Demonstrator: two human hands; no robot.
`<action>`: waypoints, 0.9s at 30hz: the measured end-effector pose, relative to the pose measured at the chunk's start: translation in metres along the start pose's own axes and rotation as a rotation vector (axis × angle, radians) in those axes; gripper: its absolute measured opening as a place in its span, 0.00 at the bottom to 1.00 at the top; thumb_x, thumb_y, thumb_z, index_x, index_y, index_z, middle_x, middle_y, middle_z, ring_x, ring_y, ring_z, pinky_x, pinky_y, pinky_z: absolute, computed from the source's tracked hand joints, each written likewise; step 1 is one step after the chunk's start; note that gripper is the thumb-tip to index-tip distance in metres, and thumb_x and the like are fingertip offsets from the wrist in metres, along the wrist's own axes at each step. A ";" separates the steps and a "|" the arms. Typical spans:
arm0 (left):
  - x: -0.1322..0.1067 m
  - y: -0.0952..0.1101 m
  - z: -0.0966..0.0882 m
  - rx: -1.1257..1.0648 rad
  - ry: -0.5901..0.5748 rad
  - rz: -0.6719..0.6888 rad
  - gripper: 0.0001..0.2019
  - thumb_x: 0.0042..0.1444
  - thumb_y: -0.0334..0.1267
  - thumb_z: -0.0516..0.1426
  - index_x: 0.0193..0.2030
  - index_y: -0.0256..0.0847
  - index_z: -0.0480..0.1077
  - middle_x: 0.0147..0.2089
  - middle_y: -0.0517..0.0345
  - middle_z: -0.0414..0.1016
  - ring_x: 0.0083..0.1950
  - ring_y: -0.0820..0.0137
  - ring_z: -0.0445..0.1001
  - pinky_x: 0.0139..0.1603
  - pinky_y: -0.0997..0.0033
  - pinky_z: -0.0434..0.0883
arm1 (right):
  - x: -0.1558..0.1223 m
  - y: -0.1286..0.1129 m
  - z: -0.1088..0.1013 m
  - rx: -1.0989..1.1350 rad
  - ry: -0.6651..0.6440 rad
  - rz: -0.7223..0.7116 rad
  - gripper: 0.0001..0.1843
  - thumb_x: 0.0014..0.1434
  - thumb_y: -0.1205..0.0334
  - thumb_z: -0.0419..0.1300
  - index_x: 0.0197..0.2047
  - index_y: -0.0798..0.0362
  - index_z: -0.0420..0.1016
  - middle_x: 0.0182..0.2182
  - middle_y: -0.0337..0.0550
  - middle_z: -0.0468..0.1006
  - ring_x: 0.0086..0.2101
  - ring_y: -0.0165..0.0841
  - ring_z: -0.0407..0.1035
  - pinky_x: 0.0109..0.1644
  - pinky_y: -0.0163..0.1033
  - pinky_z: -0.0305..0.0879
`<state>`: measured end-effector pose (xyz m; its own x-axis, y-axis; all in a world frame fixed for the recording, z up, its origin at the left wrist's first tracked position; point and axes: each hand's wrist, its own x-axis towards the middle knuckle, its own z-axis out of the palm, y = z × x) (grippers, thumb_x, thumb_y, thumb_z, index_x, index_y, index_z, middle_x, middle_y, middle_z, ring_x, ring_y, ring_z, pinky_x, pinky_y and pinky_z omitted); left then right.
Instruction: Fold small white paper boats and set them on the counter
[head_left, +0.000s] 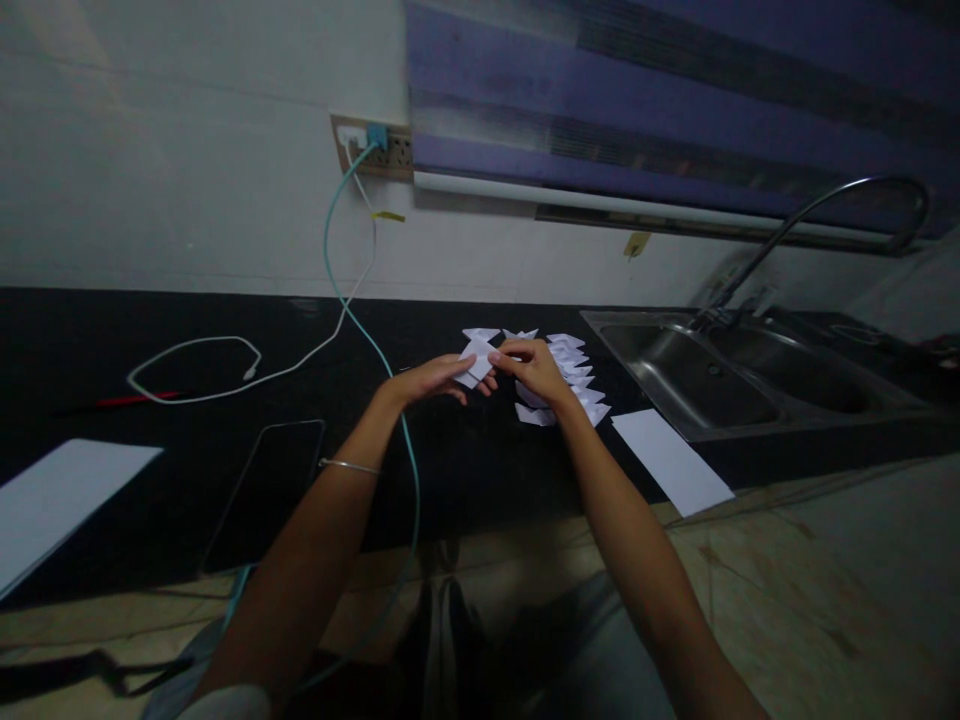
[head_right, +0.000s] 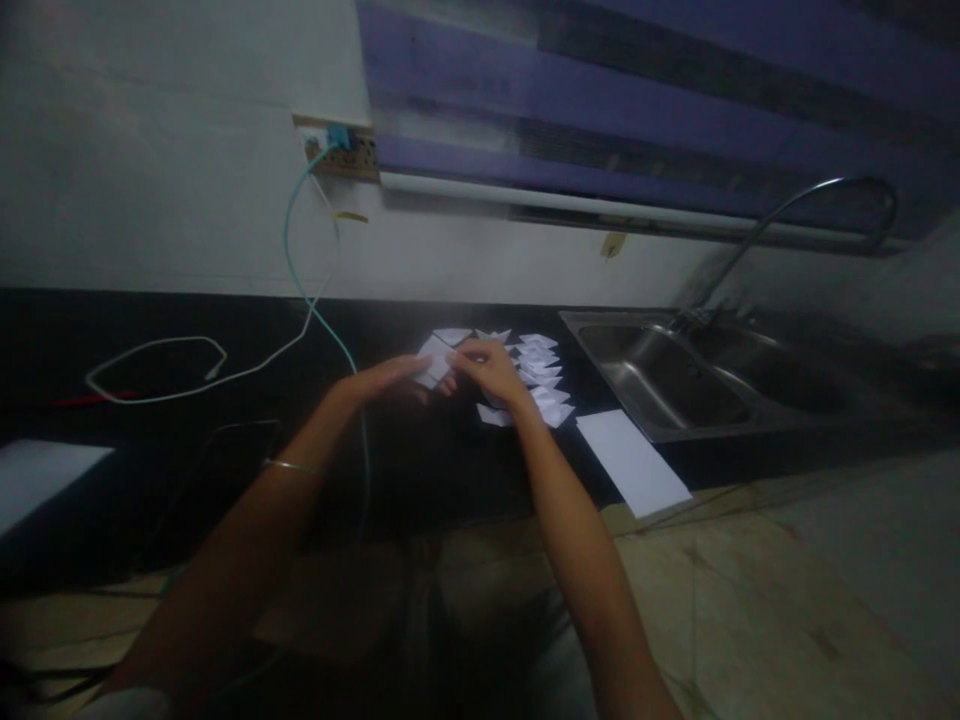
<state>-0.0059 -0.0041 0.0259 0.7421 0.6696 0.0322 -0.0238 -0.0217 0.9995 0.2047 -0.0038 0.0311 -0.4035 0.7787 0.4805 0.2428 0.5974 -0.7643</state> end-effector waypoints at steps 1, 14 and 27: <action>0.001 -0.002 -0.001 0.056 0.059 0.015 0.21 0.58 0.51 0.55 0.45 0.33 0.74 0.44 0.42 0.77 0.43 0.64 0.75 0.33 0.74 0.69 | 0.000 0.000 0.000 0.001 0.014 -0.008 0.16 0.56 0.49 0.60 0.26 0.52 0.78 0.24 0.39 0.72 0.27 0.29 0.64 0.34 0.36 0.59; 0.000 -0.007 -0.004 0.267 0.616 0.191 0.21 0.52 0.48 0.61 0.47 0.35 0.76 0.17 0.60 0.70 0.15 0.77 0.63 0.17 0.76 0.56 | -0.001 0.011 0.016 0.318 0.160 0.188 0.22 0.53 0.44 0.62 0.41 0.54 0.79 0.25 0.43 0.77 0.21 0.28 0.68 0.25 0.36 0.68; 0.004 -0.006 -0.002 0.105 0.637 0.342 0.15 0.46 0.44 0.65 0.37 0.34 0.76 0.33 0.49 0.80 0.29 0.70 0.76 0.19 0.78 0.66 | -0.001 0.005 0.022 0.404 0.206 0.131 0.15 0.48 0.51 0.67 0.38 0.49 0.81 0.33 0.43 0.80 0.31 0.34 0.75 0.39 0.45 0.75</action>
<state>-0.0037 0.0002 0.0201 0.1703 0.9138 0.3688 -0.0967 -0.3570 0.9291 0.1868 -0.0061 0.0168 -0.1993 0.8888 0.4126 -0.0993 0.4006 -0.9109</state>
